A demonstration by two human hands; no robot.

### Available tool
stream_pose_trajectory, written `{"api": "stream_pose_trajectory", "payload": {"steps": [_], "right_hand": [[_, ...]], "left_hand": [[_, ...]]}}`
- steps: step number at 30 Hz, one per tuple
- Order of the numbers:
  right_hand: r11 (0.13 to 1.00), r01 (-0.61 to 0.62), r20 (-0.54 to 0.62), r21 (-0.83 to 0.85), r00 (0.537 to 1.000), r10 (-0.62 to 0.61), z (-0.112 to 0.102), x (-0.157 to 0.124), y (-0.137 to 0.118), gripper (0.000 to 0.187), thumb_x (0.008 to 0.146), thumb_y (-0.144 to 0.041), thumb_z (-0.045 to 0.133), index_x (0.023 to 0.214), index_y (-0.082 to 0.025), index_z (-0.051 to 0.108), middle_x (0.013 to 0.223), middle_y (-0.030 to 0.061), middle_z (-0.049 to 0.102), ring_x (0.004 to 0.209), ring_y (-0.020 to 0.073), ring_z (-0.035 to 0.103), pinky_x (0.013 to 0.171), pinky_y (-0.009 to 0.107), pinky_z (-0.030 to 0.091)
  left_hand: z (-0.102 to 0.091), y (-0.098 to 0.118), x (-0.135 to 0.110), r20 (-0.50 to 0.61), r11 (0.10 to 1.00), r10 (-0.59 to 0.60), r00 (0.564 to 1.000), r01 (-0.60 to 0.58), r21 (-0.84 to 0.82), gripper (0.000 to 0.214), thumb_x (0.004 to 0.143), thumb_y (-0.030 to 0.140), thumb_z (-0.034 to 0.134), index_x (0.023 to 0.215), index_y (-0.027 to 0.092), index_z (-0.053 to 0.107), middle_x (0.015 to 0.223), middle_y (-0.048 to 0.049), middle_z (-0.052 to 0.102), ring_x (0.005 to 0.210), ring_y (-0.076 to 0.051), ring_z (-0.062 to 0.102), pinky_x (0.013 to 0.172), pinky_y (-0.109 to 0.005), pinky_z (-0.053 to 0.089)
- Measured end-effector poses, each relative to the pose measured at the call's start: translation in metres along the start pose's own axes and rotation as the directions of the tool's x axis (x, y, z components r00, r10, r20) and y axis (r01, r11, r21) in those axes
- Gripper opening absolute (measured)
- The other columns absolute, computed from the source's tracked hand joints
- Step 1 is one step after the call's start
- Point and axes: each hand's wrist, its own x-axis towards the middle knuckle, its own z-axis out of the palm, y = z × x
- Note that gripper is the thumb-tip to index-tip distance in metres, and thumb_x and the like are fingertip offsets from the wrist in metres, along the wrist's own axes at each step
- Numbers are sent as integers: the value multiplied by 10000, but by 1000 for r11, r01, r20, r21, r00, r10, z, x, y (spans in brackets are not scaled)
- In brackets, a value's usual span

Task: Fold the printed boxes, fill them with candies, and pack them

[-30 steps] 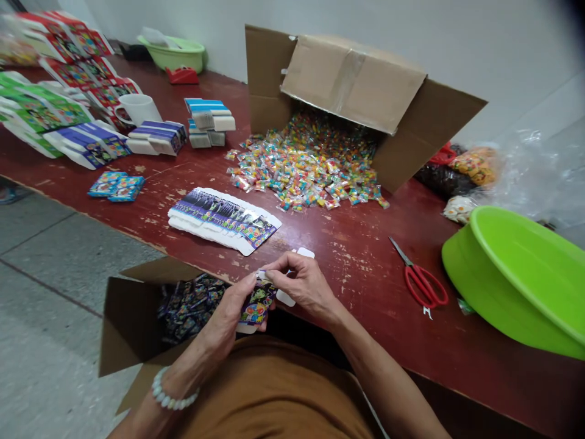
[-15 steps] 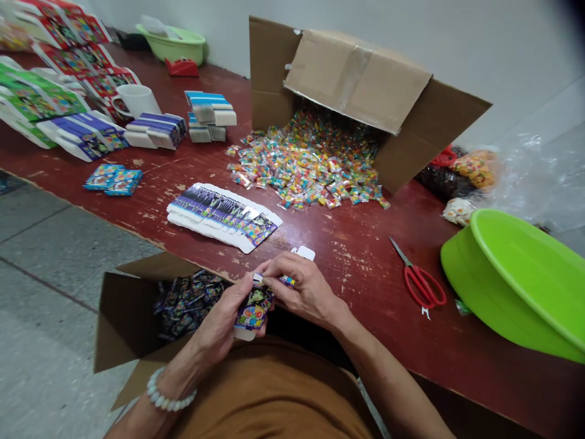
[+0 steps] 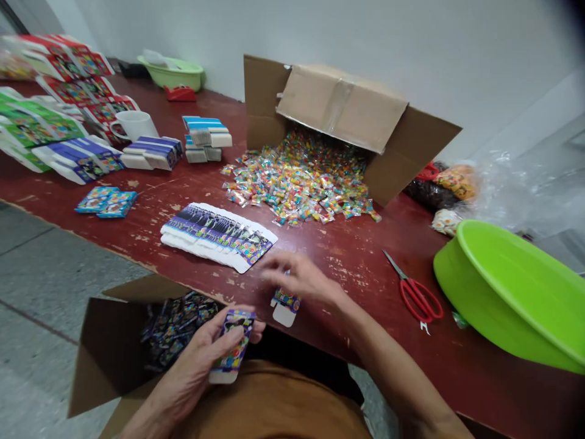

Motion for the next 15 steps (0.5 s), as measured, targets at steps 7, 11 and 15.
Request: {"api": "stream_pose_trajectory", "payload": {"steps": [7, 11, 15], "right_hand": [[691, -298, -346, -659, 935, 73, -45, 62, 70, 446, 933, -354, 656, 1347, -196, 601, 1456, 151, 561, 1380, 370, 386, 1073, 570, 329], [750, -275, -367, -602, 929, 46, -33, 48, 83, 263, 989, -226, 527, 1185, -179, 696, 1241, 168, 694, 1239, 323, 512, 1036, 502, 383], [854, -279, -479, -438, 877, 40, -36, 21, 80, 261, 977, -171, 487, 1108, -154, 712, 1096, 157, 724, 1086, 269, 597, 997, 436, 443]], "left_hand": [[-38, -28, -16, -318, 993, -90, 944, 59, -104, 591, 553, 372, 944, 1073, 240, 695, 760, -13, 735, 648, -210, 694, 657, -315, 582], [-75, -27, -20, -323, 987, 49, 945, 3, 160, 535, 469, 429, 952, 915, 236, 729, 773, -25, 735, 723, -232, 683, 682, -300, 560], [-114, -15, -24, -130, 928, 42, 991, 10, 373, 491, 428, 401, 948, 857, 264, 752, 641, 7, 660, 602, -182, 576, 545, -248, 466]]}}
